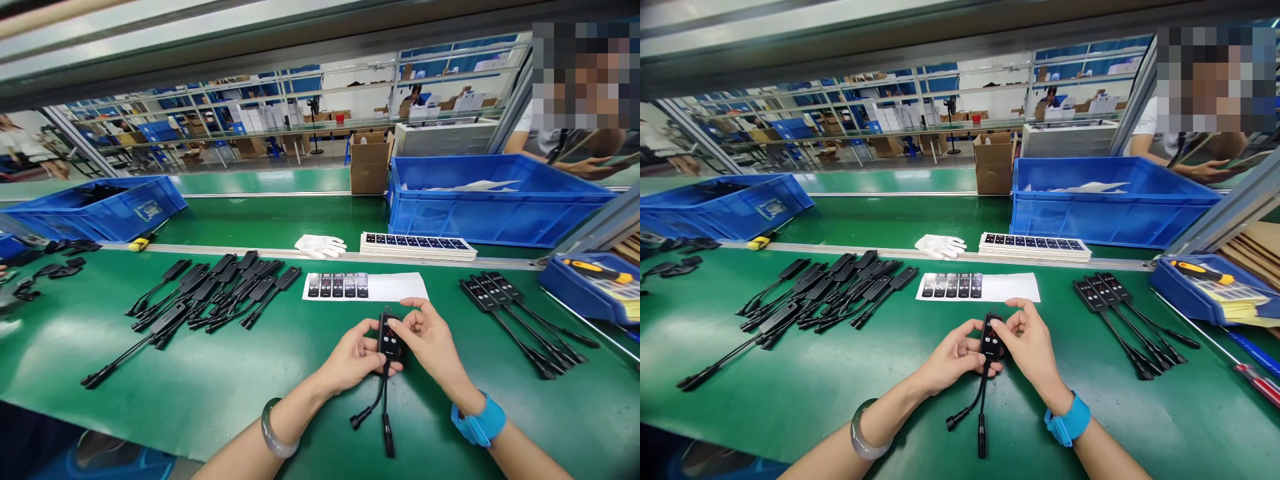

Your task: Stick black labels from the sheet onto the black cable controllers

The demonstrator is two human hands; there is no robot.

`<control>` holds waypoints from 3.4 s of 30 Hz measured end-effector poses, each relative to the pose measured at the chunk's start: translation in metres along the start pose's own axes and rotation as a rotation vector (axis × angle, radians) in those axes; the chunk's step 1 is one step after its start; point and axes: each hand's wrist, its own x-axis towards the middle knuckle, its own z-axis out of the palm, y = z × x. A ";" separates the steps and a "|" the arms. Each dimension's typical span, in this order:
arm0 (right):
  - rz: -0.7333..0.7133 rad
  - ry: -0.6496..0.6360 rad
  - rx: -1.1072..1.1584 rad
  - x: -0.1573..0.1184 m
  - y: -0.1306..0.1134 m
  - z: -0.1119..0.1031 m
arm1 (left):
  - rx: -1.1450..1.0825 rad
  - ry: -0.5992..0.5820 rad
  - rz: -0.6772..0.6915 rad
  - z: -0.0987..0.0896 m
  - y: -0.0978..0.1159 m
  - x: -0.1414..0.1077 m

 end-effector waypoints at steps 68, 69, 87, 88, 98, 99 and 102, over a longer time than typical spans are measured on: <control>-0.285 0.116 -0.259 0.019 0.008 -0.010 | 1.519 1.140 0.205 -0.107 0.050 0.010; -0.271 0.121 -0.255 0.014 0.009 -0.011 | 1.498 1.191 0.175 -0.115 0.054 0.008; -0.212 0.025 0.063 -0.005 -0.002 -0.001 | 0.112 0.306 0.116 -0.018 0.012 0.004; -0.201 0.021 0.062 -0.005 -0.004 -0.001 | 0.008 0.263 0.071 -0.012 0.008 0.003; -0.118 -0.022 0.059 -0.006 -0.006 0.002 | -0.056 0.115 -0.081 0.004 -0.001 -0.005; -0.106 -0.025 0.055 -0.007 -0.005 0.003 | -0.057 0.110 -0.083 0.004 -0.001 -0.005; -0.077 -0.039 0.052 -0.009 -0.004 0.004 | -0.057 0.093 -0.087 0.005 -0.002 -0.004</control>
